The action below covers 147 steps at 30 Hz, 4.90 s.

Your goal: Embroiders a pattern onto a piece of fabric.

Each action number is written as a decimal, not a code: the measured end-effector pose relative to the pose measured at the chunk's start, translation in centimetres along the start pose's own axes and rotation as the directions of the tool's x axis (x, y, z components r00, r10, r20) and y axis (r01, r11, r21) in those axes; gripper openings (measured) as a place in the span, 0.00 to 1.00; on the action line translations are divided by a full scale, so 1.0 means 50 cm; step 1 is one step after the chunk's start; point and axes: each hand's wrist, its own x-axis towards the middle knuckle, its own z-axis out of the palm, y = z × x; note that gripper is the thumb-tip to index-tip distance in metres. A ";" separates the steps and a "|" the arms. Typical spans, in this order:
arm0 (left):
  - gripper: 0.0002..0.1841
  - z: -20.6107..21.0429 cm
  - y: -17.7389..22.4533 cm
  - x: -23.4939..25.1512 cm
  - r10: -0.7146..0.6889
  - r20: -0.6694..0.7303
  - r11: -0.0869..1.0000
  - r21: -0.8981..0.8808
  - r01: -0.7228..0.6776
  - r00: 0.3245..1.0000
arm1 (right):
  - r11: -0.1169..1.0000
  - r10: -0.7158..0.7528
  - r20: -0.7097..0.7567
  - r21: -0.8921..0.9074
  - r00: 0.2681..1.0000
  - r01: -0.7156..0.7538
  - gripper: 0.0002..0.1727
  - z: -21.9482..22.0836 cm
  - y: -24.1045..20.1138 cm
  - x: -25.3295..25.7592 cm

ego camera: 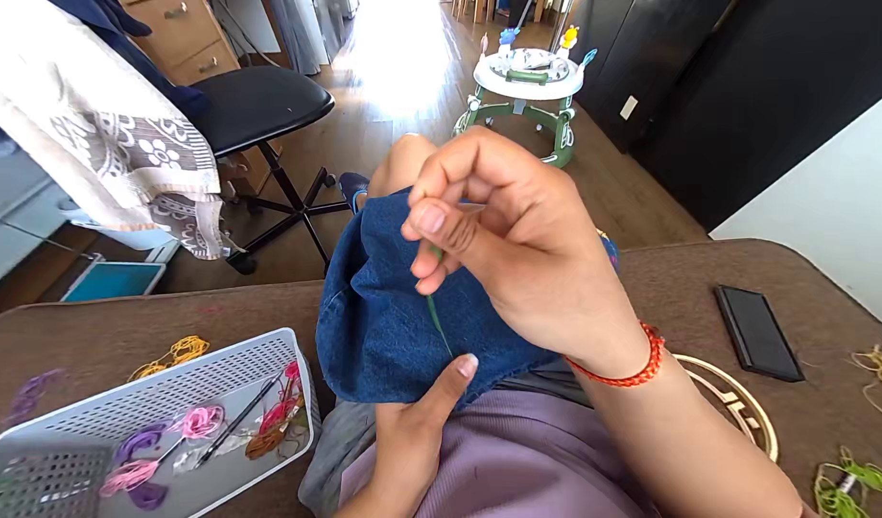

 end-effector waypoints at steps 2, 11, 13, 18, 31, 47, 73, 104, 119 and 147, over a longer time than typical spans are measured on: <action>0.17 0.004 0.003 0.000 -0.022 -0.056 1.000 0.008 0.023 0.998 | 0.980 -0.015 -0.044 -0.198 0.999 0.007 0.04 -0.025 0.022 -0.018; 0.18 -0.010 -0.003 -0.005 -0.059 -0.074 0.995 -0.082 0.053 0.995 | 0.927 0.229 -0.179 -0.259 0.957 -0.270 0.06 -0.015 0.039 -0.269; 0.19 -0.010 -0.002 -0.007 -0.061 -0.083 0.995 -0.078 0.055 0.995 | 0.942 0.306 -0.136 -0.098 0.942 -0.320 0.06 0.009 0.040 -0.302; 0.18 -0.011 0.000 -0.009 -0.056 -0.092 0.997 -0.067 0.050 0.994 | 0.875 0.472 -0.049 0.151 0.880 -0.461 0.02 0.037 0.060 -0.317; 0.18 -0.015 -0.002 -0.011 -0.036 -0.097 0.999 -0.022 0.034 0.995 | 0.821 0.534 -0.022 0.250 0.845 -0.513 0.02 0.034 0.061 -0.309; 0.16 -0.021 -0.005 -0.005 0.104 -0.030 0.993 0.063 -0.102 0.994 | 0.910 0.414 -0.146 0.097 0.898 -0.404 0.05 0.045 0.070 -0.312; 0.07 -0.003 0.037 -0.005 -0.355 -0.047 0.932 -0.097 0.350 0.934 | 0.892 0.104 -0.234 -0.408 0.967 -0.194 0.10 0.056 0.085 -0.308; 0.19 -0.010 0.004 -0.012 -0.080 0.009 0.991 -0.105 0.081 0.997 | 0.970 0.167 -0.068 -0.166 0.984 -0.176 0.03 -0.020 0.016 -0.184; 0.14 -0.036 0.000 -0.008 0.199 0.269 0.980 -0.033 -0.197 0.942 | 0.965 0.260 0.101 -0.053 0.960 -0.256 0.07 -0.030 -0.003 -0.091; 0.12 -0.037 0.001 -0.009 0.257 0.298 0.922 0.211 -0.326 0.920 | 0.983 0.132 -0.041 0.130 0.990 -0.126 0.07 -0.038 -0.027 -0.002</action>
